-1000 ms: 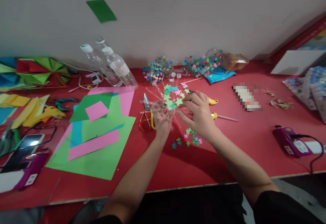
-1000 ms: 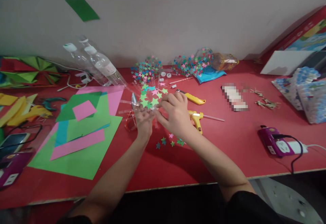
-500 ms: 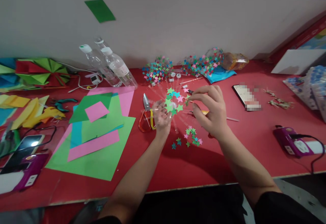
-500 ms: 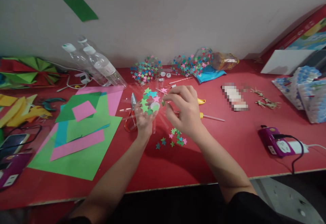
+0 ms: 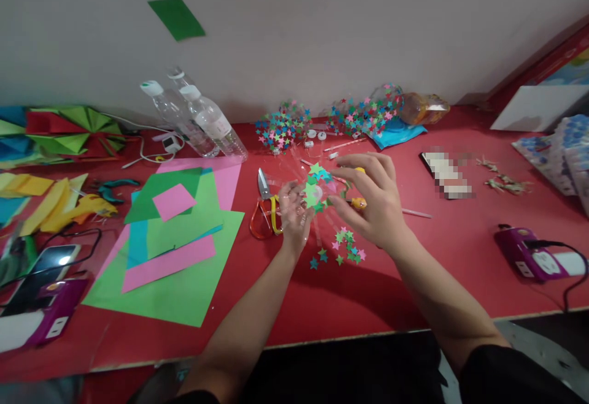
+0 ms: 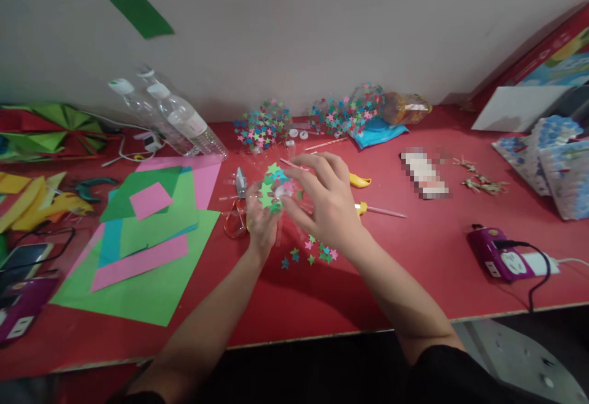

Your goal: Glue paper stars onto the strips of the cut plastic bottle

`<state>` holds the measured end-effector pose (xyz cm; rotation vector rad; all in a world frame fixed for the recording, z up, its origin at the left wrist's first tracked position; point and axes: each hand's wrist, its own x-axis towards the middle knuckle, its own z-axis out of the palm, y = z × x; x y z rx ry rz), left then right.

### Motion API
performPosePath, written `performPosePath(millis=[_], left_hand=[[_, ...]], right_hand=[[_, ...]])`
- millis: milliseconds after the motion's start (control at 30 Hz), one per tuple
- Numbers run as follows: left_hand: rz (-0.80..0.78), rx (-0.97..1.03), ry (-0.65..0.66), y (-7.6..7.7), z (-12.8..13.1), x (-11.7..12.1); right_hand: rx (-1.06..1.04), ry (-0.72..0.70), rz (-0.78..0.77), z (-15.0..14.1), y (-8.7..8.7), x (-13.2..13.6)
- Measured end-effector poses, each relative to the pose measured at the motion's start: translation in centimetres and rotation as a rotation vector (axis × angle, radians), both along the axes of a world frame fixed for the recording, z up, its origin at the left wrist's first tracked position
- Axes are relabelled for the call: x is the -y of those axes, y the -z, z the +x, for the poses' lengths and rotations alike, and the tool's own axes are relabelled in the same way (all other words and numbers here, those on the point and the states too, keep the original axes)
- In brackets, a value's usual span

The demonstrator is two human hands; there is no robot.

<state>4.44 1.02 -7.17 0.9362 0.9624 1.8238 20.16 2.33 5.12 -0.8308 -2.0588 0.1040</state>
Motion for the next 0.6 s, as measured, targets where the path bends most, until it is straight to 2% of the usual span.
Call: performPosePath(millis=[167, 267, 433, 600], left_hand=[[-0.03, -0.004, -0.044, -0.4, 0.2, 0.1], [-0.051, 0.006, -0.025, -0.1, 0.0, 0.0], [-0.111, 0.112, 0.067, 0.3, -0.7, -0.3], [-0.167, 0.259, 0.172, -0.7, -0.9, -0.5]], right_hand=[[0.0, 0.053, -0.093, -0.5, 0.3, 0.0], [-0.044, 0.023, -0.128, -0.4, -0.1, 0.1], [-0.171, -0.05, -0.218, 1.2, -1.3, -0.4], [-0.101, -0.124, -0.264, 2.3, -1.4, -1.5]])
